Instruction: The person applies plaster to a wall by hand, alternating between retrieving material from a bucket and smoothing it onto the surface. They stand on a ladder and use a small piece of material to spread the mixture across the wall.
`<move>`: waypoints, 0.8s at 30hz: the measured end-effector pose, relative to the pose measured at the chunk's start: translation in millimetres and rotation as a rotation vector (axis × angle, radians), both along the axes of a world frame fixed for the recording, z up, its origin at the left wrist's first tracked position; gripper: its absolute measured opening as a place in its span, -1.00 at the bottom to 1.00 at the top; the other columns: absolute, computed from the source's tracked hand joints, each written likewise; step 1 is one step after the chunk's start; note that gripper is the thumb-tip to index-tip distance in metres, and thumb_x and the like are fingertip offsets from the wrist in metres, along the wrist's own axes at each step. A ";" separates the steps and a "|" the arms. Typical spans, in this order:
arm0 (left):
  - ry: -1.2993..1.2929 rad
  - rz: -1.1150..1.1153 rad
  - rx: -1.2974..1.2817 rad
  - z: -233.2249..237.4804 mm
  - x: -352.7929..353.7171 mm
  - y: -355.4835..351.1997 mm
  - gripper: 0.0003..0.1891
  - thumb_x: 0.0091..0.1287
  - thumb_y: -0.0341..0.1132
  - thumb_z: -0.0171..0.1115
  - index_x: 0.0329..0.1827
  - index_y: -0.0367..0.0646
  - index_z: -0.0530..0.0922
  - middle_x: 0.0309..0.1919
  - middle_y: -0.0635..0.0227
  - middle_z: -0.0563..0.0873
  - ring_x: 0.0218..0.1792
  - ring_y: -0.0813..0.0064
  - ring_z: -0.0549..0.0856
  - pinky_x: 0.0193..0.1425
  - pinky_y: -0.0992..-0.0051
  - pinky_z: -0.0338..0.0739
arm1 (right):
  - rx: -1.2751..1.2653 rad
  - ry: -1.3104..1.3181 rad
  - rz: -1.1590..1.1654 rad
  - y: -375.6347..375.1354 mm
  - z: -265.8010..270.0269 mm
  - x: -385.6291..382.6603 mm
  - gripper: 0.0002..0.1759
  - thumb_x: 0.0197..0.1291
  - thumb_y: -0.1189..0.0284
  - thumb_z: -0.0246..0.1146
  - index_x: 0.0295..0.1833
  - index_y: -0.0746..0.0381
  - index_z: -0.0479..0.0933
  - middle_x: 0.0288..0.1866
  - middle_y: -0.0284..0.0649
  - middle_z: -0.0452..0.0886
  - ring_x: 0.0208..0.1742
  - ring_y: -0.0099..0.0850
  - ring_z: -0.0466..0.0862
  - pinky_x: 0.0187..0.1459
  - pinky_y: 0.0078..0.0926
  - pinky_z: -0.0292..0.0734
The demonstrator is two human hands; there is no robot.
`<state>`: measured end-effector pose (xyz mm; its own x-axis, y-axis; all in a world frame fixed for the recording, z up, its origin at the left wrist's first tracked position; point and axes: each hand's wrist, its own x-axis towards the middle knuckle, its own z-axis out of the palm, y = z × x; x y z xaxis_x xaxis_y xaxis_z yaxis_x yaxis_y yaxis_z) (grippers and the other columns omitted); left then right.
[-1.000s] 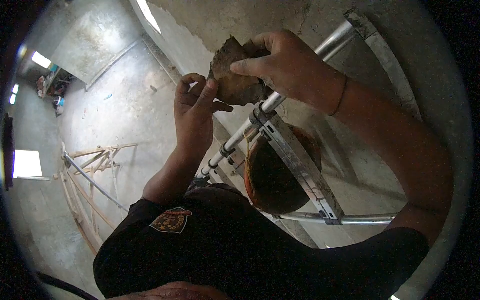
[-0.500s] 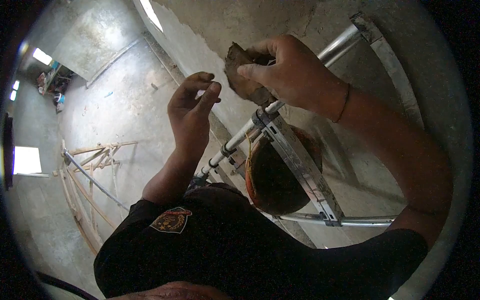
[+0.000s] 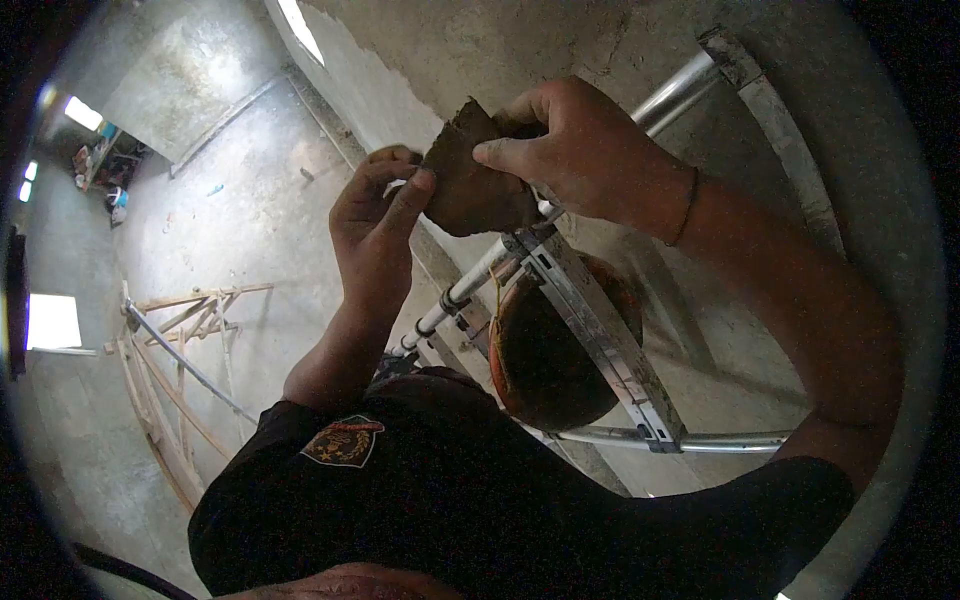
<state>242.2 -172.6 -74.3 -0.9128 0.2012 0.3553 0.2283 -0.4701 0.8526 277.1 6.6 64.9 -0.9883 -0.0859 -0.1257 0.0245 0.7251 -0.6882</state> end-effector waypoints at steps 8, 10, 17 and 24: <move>-0.351 -0.415 0.285 -2.7 -6.4 -2.5 -0.83 0.44 -0.41 0.20 0.01 -0.23 0.49 -0.01 0.22 0.63 0.07 0.41 0.63 0.14 0.41 0.53 | -0.172 -0.072 -0.036 2.2 -9.0 -0.3 -0.61 0.23 0.28 0.35 -0.13 0.46 0.62 -0.32 -0.11 0.70 -0.37 -0.47 0.69 -0.29 -0.54 0.62; -0.415 -0.501 0.347 1.2 -4.8 -1.9 -0.79 0.44 -0.39 0.20 0.06 -0.24 0.47 0.01 0.20 0.63 0.09 0.37 0.63 0.18 0.38 0.53 | -0.213 -0.028 -0.029 1.6 -12.0 -0.4 -0.60 0.23 0.28 0.35 -0.09 0.47 0.61 -0.29 -0.08 0.70 -0.29 -0.44 0.71 -0.22 -0.52 0.64; -0.513 -0.648 0.437 20.1 9.5 4.5 -0.62 0.44 -0.38 0.17 0.25 -0.36 0.40 0.03 0.16 0.66 0.09 0.33 0.66 0.23 0.30 0.56 | -0.268 -0.087 0.019 -0.1 -7.4 0.3 -0.57 0.24 0.24 0.34 -0.10 0.48 0.62 -0.25 -0.04 0.72 -0.25 -0.38 0.73 -0.15 -0.46 0.67; -0.514 -0.564 0.199 -0.8 13.3 2.1 -0.57 0.47 -0.30 0.12 0.31 -0.32 0.35 0.12 0.06 0.60 0.12 0.19 0.65 0.21 0.18 0.57 | 0.063 0.107 0.040 12.4 -2.6 -16.1 -0.65 0.19 0.20 0.35 -0.23 0.32 0.64 -0.43 -0.17 0.68 -0.39 -0.44 0.69 -0.29 -0.44 0.62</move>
<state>255.5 -170.5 -75.1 -0.7514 0.6598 -0.0056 -0.4900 -0.5524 0.6744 261.1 19.0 62.3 -0.9923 -0.1206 -0.0265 -0.0761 0.7660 -0.6383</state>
